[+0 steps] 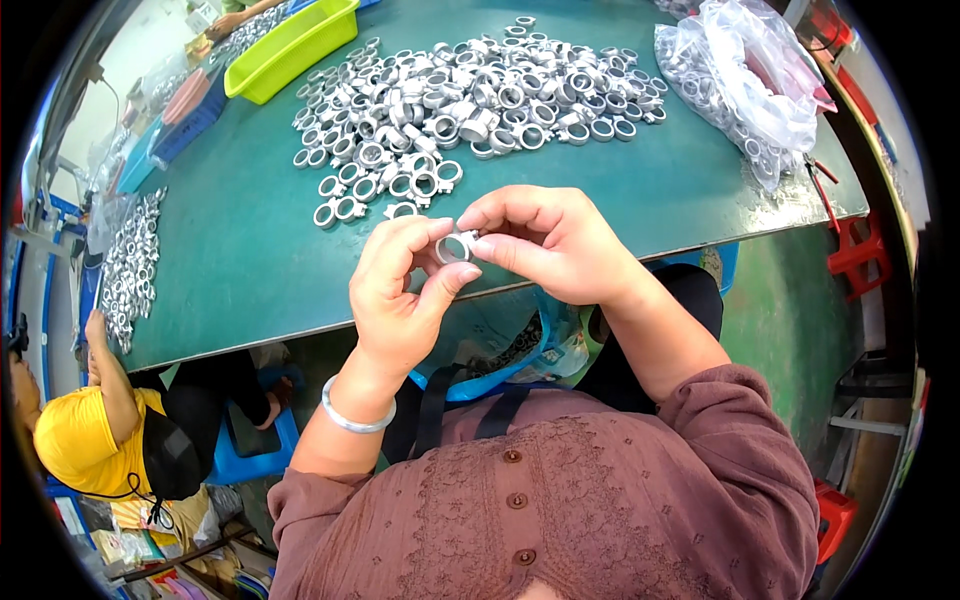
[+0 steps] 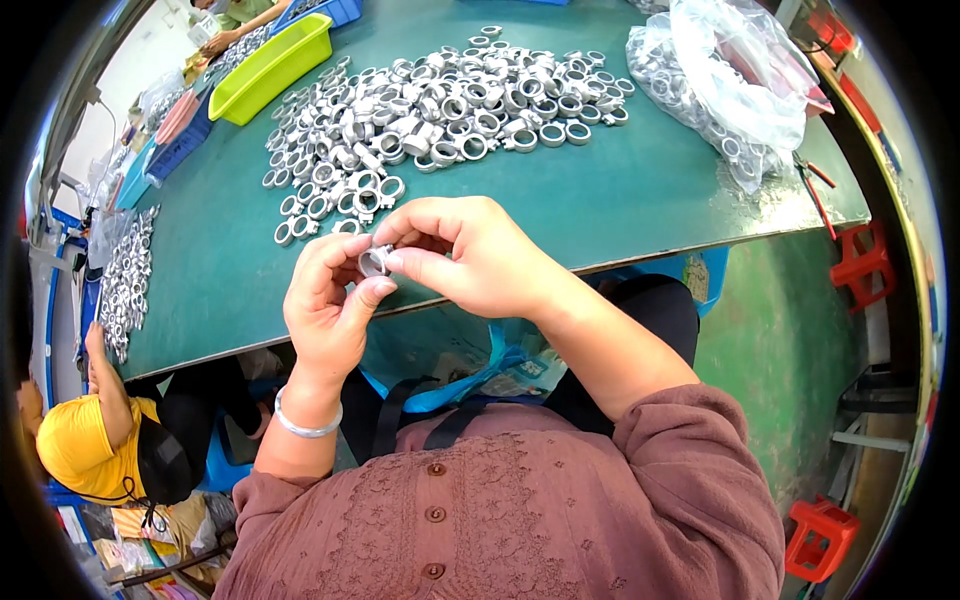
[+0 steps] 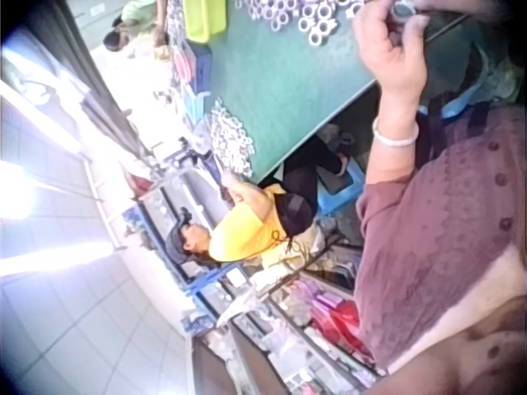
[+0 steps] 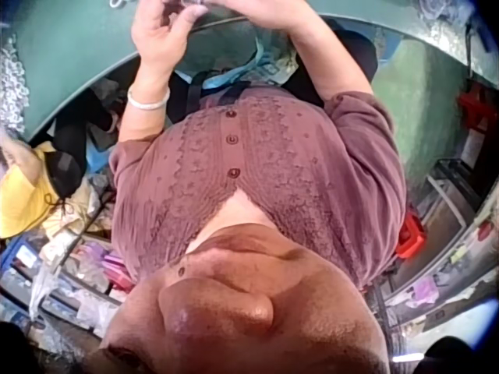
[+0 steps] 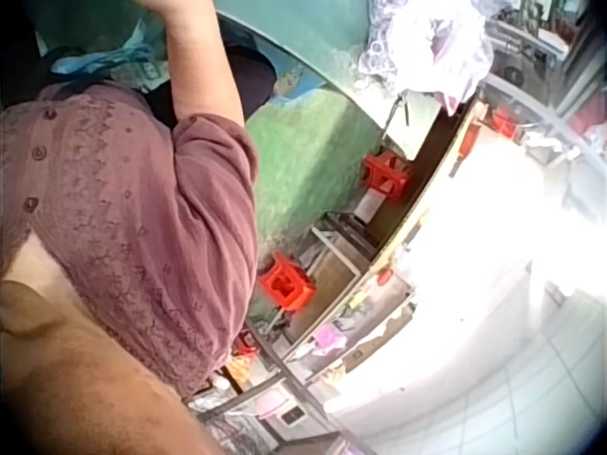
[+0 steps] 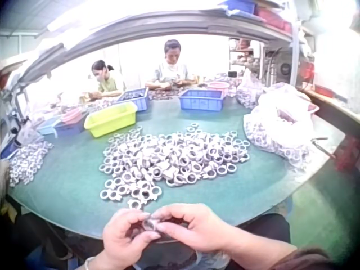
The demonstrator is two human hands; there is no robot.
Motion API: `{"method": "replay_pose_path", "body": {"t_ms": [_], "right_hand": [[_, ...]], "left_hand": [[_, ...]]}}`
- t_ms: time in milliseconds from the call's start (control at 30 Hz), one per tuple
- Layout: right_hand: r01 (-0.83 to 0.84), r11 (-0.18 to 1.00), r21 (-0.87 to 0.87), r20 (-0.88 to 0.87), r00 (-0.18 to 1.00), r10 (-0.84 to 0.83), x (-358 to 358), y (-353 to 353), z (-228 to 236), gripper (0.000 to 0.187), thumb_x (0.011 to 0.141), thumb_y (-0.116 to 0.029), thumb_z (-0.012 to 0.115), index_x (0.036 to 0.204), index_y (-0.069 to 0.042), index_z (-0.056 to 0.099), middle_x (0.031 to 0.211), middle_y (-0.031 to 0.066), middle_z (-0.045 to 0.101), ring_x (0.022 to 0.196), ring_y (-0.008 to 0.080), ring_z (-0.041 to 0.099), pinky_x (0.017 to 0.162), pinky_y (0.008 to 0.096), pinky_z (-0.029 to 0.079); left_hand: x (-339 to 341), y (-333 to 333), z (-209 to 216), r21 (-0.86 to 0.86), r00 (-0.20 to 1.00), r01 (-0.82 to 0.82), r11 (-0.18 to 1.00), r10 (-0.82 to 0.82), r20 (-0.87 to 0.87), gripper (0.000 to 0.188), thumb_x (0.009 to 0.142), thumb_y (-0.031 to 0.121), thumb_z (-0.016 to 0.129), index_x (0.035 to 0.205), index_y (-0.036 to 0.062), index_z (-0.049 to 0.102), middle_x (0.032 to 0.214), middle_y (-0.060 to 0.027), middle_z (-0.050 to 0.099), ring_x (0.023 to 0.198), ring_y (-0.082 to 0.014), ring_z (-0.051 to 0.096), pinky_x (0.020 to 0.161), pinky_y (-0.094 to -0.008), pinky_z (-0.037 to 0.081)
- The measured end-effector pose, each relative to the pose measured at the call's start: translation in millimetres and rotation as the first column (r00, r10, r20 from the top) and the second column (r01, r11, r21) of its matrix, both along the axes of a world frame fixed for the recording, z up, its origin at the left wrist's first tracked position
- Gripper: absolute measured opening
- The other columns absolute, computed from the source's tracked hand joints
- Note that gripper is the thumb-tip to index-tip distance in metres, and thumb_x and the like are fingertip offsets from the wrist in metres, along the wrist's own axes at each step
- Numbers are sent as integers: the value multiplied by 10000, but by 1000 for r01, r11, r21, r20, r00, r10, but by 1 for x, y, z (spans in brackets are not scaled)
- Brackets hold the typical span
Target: The person picks up metal ring-like components and circular green inserts, fitting the inserts into the rings by hand at a workbench.
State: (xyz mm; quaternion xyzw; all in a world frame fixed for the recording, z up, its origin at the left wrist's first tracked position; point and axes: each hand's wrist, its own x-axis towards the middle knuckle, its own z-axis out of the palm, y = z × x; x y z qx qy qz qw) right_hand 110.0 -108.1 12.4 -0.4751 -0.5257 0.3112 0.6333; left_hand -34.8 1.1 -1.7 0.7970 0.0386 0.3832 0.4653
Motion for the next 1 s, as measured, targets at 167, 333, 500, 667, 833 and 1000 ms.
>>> {"method": "replay_pose_path", "body": {"t_ms": [167, 333, 500, 667, 833, 1000], "right_hand": [[-57, 994, -92, -232, 972, 34, 5, 2, 1, 131, 818, -23, 554, 938, 23, 582, 768, 26, 603, 665, 54, 527, 598, 191, 434], [-53, 995, -84, -221, 975, 34, 5, 1, 3, 138, 817, -19, 552, 944, 26, 577, 779, 31, 602, 674, 52, 530, 609, 192, 437], [3, 999, 52, -46, 999, 0, 3, 3, -2, 127, 800, 11, 555, 921, 22, 595, 805, 33, 607, 767, 90, 564, 685, 217, 452], [13, 997, 79, -16, 1000, -11, 6, 3, -1, 118, 788, 18, 568, 901, 14, 606, 820, 35, 601, 772, 91, 560, 691, 218, 451], [38, 999, 37, -5, 999, -38, 5, 2, -1, 125, 783, 13, 578, 906, 17, 603, 835, 36, 600, 771, 85, 557, 697, 215, 451], [8, 999, 32, -122, 992, -4, 3, 2, -2, 210, 783, 31, 568, 993, 24, 567, 865, 32, 599, 794, 83, 554, 728, 229, 463]], "left_hand": [[4, -3, 3, 62, 996, -34, 997, 29, 79, 403, 667, -39, 692, 1040, -34, 542, 922, -85, 522, 705, -110, 542, 582, -203, 455], [-6, -8, 13, -472, 976, 3, 881, -105, -190, 274, 829, 54, 561, 1082, -35, 508, 873, -100, 588, 707, -126, 582, 606, -217, 482], [-3, -9, 14, -527, 983, 70, 847, -148, -107, 187, 869, 73, 499, 1021, -35, 515, 837, -114, 610, 702, -153, 609, 602, -238, 506], [-2, -10, 7, -460, 993, 77, 885, -108, -41, 158, 850, 31, 516, 996, -29, 508, 873, -117, 599, 737, -163, 611, 641, -253, 514], [0, -10, 5, -353, 999, 41, 935, -47, -6, 359, 790, -48, 563, 1117, -13, 420, 948, -112, 571, 848, -163, 585, 729, -248, 483], [3, -9, 6, -120, 997, 20, 993, -10, 79, 528, 726, -88, 608, 1190, -1, 372, 958, -119, 565, 864, -166, 582, 750, -260, 483]]}}
